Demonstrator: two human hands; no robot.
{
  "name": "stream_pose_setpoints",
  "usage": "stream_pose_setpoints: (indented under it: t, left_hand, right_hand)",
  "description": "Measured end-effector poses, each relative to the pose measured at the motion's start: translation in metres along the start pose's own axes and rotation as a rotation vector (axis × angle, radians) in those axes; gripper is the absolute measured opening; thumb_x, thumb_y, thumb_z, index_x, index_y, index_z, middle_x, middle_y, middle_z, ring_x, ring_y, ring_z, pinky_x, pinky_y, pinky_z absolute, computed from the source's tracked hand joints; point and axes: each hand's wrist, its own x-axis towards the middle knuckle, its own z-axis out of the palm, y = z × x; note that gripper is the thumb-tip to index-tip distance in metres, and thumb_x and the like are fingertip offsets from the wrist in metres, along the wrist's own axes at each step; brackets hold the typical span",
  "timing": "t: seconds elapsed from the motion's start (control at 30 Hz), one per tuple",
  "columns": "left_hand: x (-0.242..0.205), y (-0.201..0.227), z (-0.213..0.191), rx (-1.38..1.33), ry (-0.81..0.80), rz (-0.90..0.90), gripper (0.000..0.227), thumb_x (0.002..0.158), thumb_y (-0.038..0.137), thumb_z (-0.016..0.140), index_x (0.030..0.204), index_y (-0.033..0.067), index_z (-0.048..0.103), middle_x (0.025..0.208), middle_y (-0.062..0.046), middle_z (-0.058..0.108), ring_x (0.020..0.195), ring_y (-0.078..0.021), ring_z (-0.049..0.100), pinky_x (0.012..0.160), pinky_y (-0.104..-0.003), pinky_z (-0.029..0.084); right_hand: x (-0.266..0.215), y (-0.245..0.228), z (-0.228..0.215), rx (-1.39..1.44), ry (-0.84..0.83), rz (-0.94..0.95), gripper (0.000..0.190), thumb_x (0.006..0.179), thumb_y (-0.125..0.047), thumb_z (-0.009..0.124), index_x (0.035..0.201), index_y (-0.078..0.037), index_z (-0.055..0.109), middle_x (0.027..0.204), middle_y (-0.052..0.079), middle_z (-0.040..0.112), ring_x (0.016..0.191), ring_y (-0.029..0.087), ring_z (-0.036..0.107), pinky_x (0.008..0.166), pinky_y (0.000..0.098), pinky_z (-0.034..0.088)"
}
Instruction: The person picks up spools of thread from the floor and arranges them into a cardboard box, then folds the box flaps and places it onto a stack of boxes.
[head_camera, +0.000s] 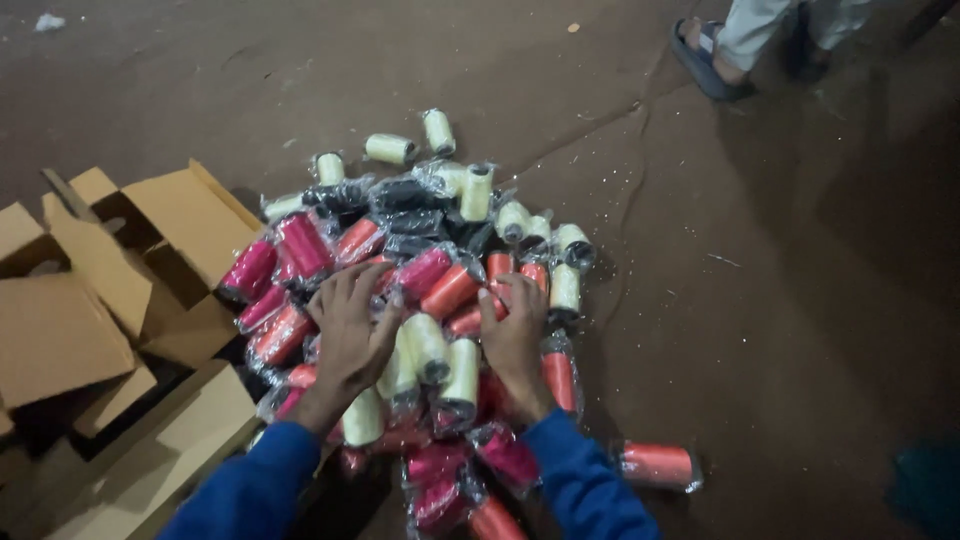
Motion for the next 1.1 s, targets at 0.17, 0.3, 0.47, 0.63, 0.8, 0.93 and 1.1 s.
stream_pose_setpoints:
  t: [0.17,0.3,0.47,0.63,0.8,0.93,1.1]
  left_hand:
    - [0.033,0.018,0.009,-0.130,0.135,0.003,0.043,0.103,0.046,0.047,0.138,0.0242,0.060,0.128,-0.009,0.057,0.125,-0.0315,0.050,0.107,-0.053,0.026]
    - [0.045,0.036,0.005,-0.226,0.246,-0.009,0.033,0.105,0.035,0.050,0.130,0.0186,0.065,0.121,-0.010,0.062,0.121,-0.0329,0.055,0.101,-0.051,0.031]
    - [0.048,0.027,0.009,-0.261,0.310,0.036,0.024,0.101,0.022,0.058,0.121,0.0140,0.069,0.111,-0.013,0.065,0.111,-0.0372,0.060,0.098,-0.051,0.040]
    - [0.043,0.025,-0.001,-0.285,0.324,0.038,0.021,0.100,0.017,0.061,0.116,0.0120,0.073,0.105,-0.014,0.065,0.105,-0.0379,0.063,0.096,-0.049,0.047]
    - [0.038,0.025,-0.011,-0.280,0.259,-0.029,0.021,0.098,0.020,0.063,0.112,0.0144,0.077,0.106,-0.012,0.069,0.103,-0.0345,0.066,0.088,-0.041,0.055]
    - [0.030,0.040,-0.033,-0.345,0.120,-0.123,0.028,0.101,0.027,0.062,0.120,0.0100,0.073,0.112,-0.020,0.069,0.111,-0.0399,0.065,0.090,-0.045,0.058]
    - [0.012,0.054,-0.059,-0.405,-0.070,-0.263,0.054,0.103,0.057,0.043,0.139,0.0237,0.064,0.123,-0.020,0.066,0.118,-0.0399,0.064,0.098,-0.054,0.056]
  right_hand:
    - [0.055,0.008,-0.004,-0.242,-0.056,0.087,0.068,0.085,-0.027,0.079,0.145,-0.015,0.052,0.139,0.024,0.050,0.124,0.050,0.054,0.100,0.0601,0.048]
    - [0.089,0.041,0.017,-0.535,-0.173,-0.110,0.091,0.076,-0.024,0.086,0.156,-0.022,0.044,0.147,0.030,0.041,0.125,0.057,0.054,0.099,0.0653,0.050]
    - [0.093,0.068,0.042,-0.692,-0.256,-0.088,0.068,0.087,-0.030,0.075,0.150,-0.027,0.050,0.137,0.021,0.052,0.122,0.049,0.057,0.093,0.0605,0.054]
    - [0.094,0.099,0.050,-0.729,-0.181,-0.135,0.067,0.082,-0.016,0.076,0.145,-0.028,0.056,0.122,0.011,0.062,0.107,0.037,0.065,0.077,0.0501,0.065]
    - [0.089,0.072,0.013,-0.519,-0.060,-0.194,0.068,0.076,-0.016,0.081,0.141,-0.023,0.063,0.122,0.013,0.068,0.119,0.037,0.064,0.097,0.0490,0.058]
    - [0.058,0.002,-0.027,-0.364,0.016,-0.259,0.057,0.081,-0.016,0.080,0.137,-0.020,0.067,0.124,0.012,0.069,0.118,0.036,0.066,0.099,0.0485,0.056]
    - [0.005,-0.057,-0.038,-0.135,-0.007,-0.506,0.049,0.075,-0.011,0.080,0.123,-0.018,0.075,0.119,0.010,0.072,0.118,0.037,0.066,0.107,0.0512,0.053]
